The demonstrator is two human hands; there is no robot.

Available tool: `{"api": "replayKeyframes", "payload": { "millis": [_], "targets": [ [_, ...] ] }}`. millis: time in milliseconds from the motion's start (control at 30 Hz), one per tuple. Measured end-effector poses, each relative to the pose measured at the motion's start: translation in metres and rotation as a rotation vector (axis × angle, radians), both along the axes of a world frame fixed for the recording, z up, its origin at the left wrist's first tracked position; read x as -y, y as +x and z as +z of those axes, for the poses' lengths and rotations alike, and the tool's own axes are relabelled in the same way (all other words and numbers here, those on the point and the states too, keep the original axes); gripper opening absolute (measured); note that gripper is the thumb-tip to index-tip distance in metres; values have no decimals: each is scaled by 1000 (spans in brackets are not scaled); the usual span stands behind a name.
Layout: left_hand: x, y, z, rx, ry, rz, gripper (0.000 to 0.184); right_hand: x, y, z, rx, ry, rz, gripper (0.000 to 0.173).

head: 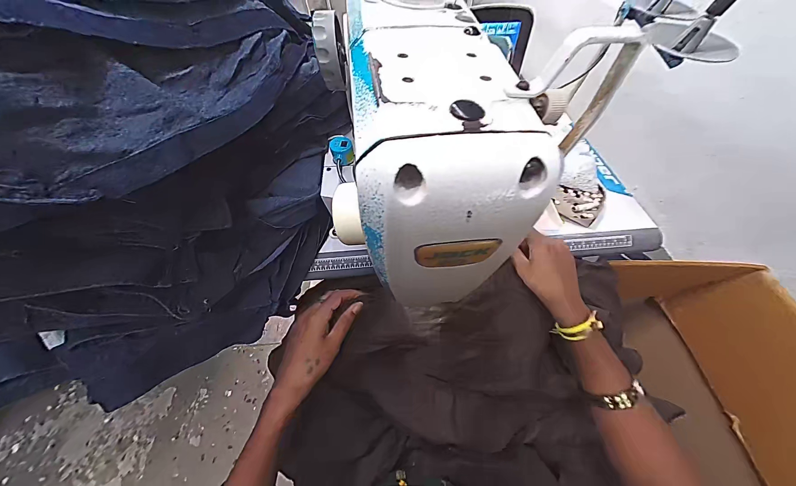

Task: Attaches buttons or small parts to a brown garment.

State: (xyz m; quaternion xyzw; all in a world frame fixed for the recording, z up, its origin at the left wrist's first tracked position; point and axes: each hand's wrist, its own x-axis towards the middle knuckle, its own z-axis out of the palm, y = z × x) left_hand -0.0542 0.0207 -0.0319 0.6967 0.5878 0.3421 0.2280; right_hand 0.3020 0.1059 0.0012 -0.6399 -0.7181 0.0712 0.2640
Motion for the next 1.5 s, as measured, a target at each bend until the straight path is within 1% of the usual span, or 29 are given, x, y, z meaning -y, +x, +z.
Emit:
{"api": "replayKeyframes", "payload": {
  "millis": [67, 100, 167, 200, 267, 300, 333, 400, 467, 567, 700, 767, 833, 867, 900, 933, 1000, 1033, 1100, 1133, 1200, 1267, 1300, 1400, 1467, 1500],
  "targets": [
    [-5, 18, 5, 164, -103, -143, 48, -18, 0, -7, 107, 112, 28, 28],
    [-8, 28, 10, 258, -163, -170, 51, -27, -4, -10, 170, 156, 61, 31],
    [-12, 46, 22, 371, -239, -123, 52, -43, -13, -18, 294, 202, 94, 36],
    [-15, 53, 25, 391, -254, -86, 52, -48, -16, -19, 334, 206, 93, 36],
    [-18, 58, 28, 404, -262, -18, 54, -49, -18, -22, 347, 225, 88, 25],
    [-17, 60, 27, 410, -252, 13, 55, -45, -18, -22, 319, 251, 89, 19],
    [-15, 63, 24, 418, -238, 42, 55, -39, -17, -24, 265, 298, 97, 17],
    [-12, 67, 20, 469, -218, 74, 53, -25, -14, -25, 94, 389, 92, 17],
    [-13, 70, 16, 534, -178, 84, 53, -13, -9, -22, -103, 379, 63, 16],
    [-17, 72, 15, 575, -160, 108, 53, 1, -1, -14, -264, 346, 9, 18],
    [-21, 70, 12, 597, -153, 104, 49, 7, 6, -9, -343, 252, -8, 21],
    [-24, 69, 9, 587, -142, 94, 45, 8, 2, -4, -385, 142, -22, 18],
    [-23, 67, 9, 477, -122, 99, 35, 8, -9, 10, -448, -40, -22, 17],
    [-17, 65, 15, 396, -111, 86, 28, 10, -17, 17, -448, -84, -8, 17],
    [-7, 64, 23, 317, -78, 54, 22, 13, -26, 21, -412, -46, 26, 14],
    [6, 62, 33, 265, -28, -26, 25, 18, -36, 23, -345, 74, 87, 12],
    [32, 57, 46, 270, 42, -224, 32, 29, -53, 18, -151, 420, 300, 15],
    [40, 54, 48, 299, 41, -274, 33, 34, -63, 14, -65, 558, 422, 19],
    [43, 49, 45, 303, 26, -269, 30, 43, -83, 7, 58, 708, 628, 23],
    [42, 48, 42, 292, 28, -253, 28, 43, -91, 7, 83, 730, 667, 24],
    [39, 51, 41, 292, 47, -261, 26, 43, -94, 18, 133, 707, 627, 20],
    [41, 54, 43, 325, 76, -292, 25, 48, -89, 19, 125, 687, 586, 15],
    [40, 54, 44, 341, 90, -302, 24, 49, -85, 18, 116, 696, 604, 16],
    [37, 50, 43, 354, 100, -322, 24, 50, -83, 11, 126, 747, 749, 17],
    [34, 50, 40, 338, 92, -338, 24, 41, -87, 9, 147, 774, 761, 22],
    [33, 50, 40, 334, 88, -342, 24, 36, -89, 11, 155, 767, 731, 24]
  ]
}}
